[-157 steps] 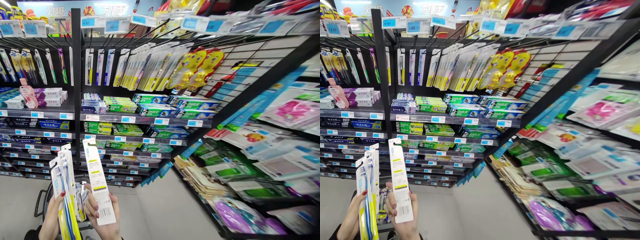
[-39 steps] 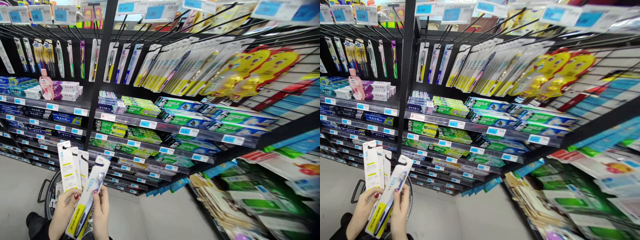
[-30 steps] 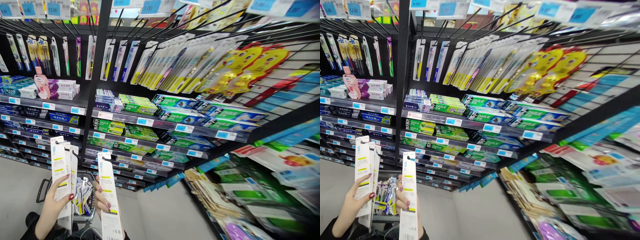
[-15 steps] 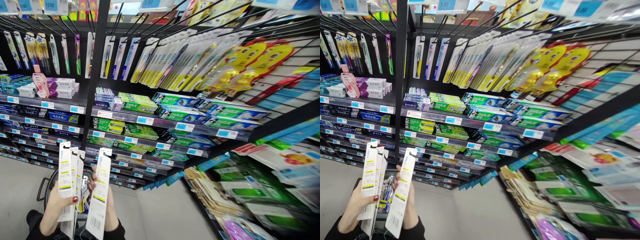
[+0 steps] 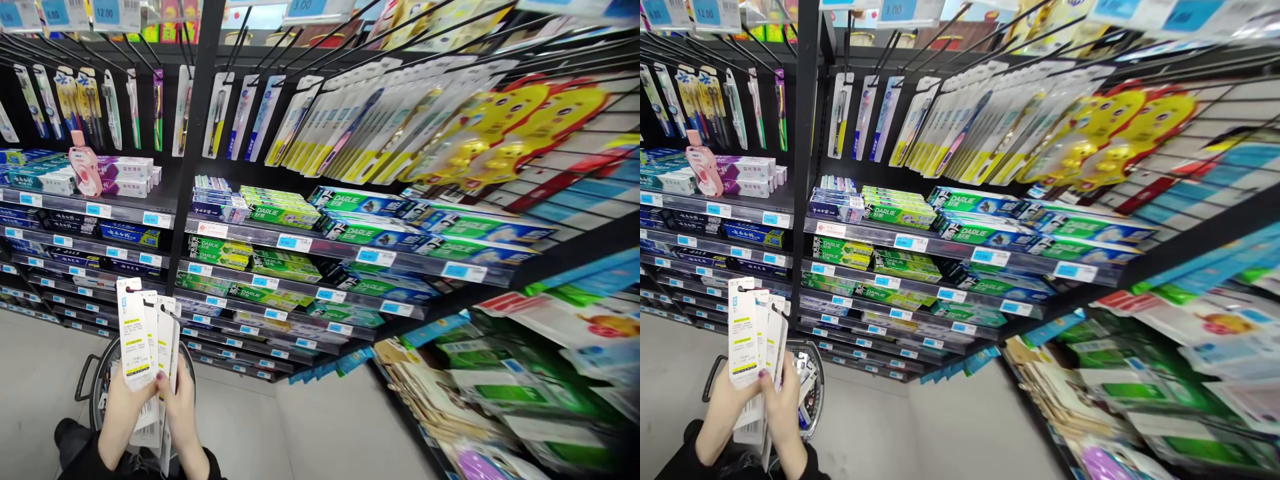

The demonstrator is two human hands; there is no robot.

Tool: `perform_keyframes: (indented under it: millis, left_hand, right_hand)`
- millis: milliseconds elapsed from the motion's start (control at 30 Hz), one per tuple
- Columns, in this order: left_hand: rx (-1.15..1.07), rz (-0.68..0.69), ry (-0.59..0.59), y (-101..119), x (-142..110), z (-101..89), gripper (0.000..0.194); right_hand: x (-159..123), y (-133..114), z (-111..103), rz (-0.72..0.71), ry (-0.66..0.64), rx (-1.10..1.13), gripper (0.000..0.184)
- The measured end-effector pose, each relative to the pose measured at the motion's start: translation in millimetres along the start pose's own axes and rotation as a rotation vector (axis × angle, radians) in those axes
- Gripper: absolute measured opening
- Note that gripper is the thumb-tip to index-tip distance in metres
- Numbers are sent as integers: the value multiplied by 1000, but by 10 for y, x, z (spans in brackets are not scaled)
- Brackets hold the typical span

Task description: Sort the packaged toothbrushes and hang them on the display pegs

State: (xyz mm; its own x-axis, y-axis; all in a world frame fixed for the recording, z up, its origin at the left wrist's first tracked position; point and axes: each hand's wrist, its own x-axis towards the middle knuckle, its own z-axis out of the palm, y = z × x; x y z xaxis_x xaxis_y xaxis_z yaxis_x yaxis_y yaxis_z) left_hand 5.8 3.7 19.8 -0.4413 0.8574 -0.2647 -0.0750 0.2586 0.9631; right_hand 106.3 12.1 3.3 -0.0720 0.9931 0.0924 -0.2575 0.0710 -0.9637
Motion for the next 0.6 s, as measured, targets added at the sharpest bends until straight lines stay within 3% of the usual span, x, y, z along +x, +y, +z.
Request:
perform_keyframes:
  millis: [67,267,433,600]
  left_hand:
    - [-76,-23,-69,-72,3,-3,43]
    - [-484,-240,-258,-176,-71,37,53]
    - [-492,-422,-406,-121,-68,-73,49]
    - [-486,-479,-425,-115,-83,-102,52]
  right_hand:
    - [-11,29,4,62,-25,-51,35]
    - [35,147,-38,125,96,-77,33]
    - [53,228,-118,122,58,-76,35]
    - [64,336,-134,148,134,-143,41]
